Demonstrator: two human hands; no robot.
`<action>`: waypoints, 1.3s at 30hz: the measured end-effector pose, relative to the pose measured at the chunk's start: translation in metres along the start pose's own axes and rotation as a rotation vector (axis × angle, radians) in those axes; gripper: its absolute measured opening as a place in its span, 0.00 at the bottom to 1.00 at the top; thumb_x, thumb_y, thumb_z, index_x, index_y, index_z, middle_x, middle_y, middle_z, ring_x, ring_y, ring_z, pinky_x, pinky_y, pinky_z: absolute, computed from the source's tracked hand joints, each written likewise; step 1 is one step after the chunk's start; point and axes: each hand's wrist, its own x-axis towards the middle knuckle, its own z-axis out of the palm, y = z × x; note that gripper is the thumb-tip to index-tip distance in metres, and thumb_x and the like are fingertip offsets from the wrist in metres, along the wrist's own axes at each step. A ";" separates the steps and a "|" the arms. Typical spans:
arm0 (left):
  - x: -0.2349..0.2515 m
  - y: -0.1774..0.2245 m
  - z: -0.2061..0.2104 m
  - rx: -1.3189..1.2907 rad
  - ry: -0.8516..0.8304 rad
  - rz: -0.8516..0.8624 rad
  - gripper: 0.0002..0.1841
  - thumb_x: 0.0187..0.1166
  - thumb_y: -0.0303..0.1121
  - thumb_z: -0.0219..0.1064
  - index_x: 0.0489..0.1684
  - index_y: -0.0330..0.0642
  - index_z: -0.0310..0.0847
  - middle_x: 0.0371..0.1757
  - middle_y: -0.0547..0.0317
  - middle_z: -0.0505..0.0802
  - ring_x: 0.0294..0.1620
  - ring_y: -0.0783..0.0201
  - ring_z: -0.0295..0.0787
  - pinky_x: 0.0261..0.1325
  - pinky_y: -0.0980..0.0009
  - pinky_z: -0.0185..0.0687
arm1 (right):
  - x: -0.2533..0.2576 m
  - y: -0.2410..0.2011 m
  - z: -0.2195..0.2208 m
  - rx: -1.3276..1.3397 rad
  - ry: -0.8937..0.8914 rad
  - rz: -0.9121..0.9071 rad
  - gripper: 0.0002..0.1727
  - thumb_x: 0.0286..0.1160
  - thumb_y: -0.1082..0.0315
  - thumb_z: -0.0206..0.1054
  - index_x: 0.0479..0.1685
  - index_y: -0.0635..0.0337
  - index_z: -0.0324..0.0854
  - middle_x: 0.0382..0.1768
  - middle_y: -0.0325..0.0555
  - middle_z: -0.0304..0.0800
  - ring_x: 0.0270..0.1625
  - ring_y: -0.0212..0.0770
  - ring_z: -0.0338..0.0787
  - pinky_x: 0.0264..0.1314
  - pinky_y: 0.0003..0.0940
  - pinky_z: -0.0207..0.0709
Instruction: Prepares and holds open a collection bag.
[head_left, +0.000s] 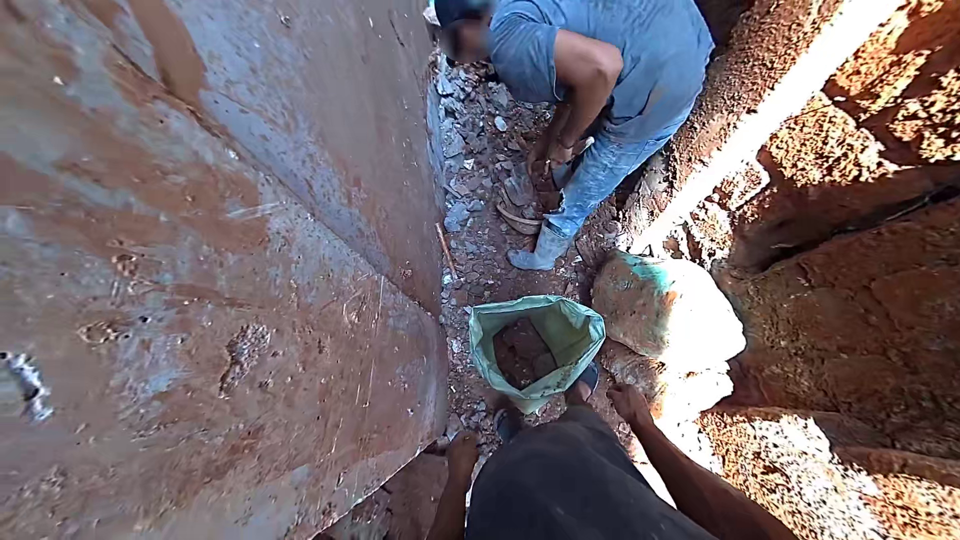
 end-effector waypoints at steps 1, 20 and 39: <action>0.000 -0.001 0.001 -0.004 -0.003 0.002 0.17 0.87 0.25 0.58 0.70 0.24 0.74 0.60 0.29 0.87 0.52 0.44 0.90 0.58 0.52 0.86 | 0.002 -0.002 -0.001 -0.003 0.002 -0.002 0.20 0.86 0.60 0.62 0.65 0.65 0.85 0.63 0.64 0.89 0.69 0.61 0.86 0.75 0.61 0.73; 0.002 -0.021 0.004 -0.007 -0.002 -0.026 0.19 0.87 0.25 0.59 0.73 0.25 0.73 0.60 0.30 0.88 0.49 0.46 0.91 0.56 0.53 0.87 | 0.000 0.000 0.003 -0.039 0.006 -0.014 0.20 0.87 0.59 0.61 0.65 0.64 0.85 0.63 0.64 0.89 0.70 0.61 0.86 0.75 0.61 0.73; 0.004 -0.022 0.003 -0.048 -0.030 0.005 0.20 0.87 0.24 0.59 0.74 0.23 0.71 0.62 0.28 0.87 0.52 0.44 0.91 0.58 0.52 0.86 | -0.011 -0.016 -0.010 -0.085 0.003 -0.035 0.21 0.88 0.59 0.60 0.66 0.65 0.84 0.67 0.65 0.87 0.74 0.61 0.83 0.79 0.61 0.69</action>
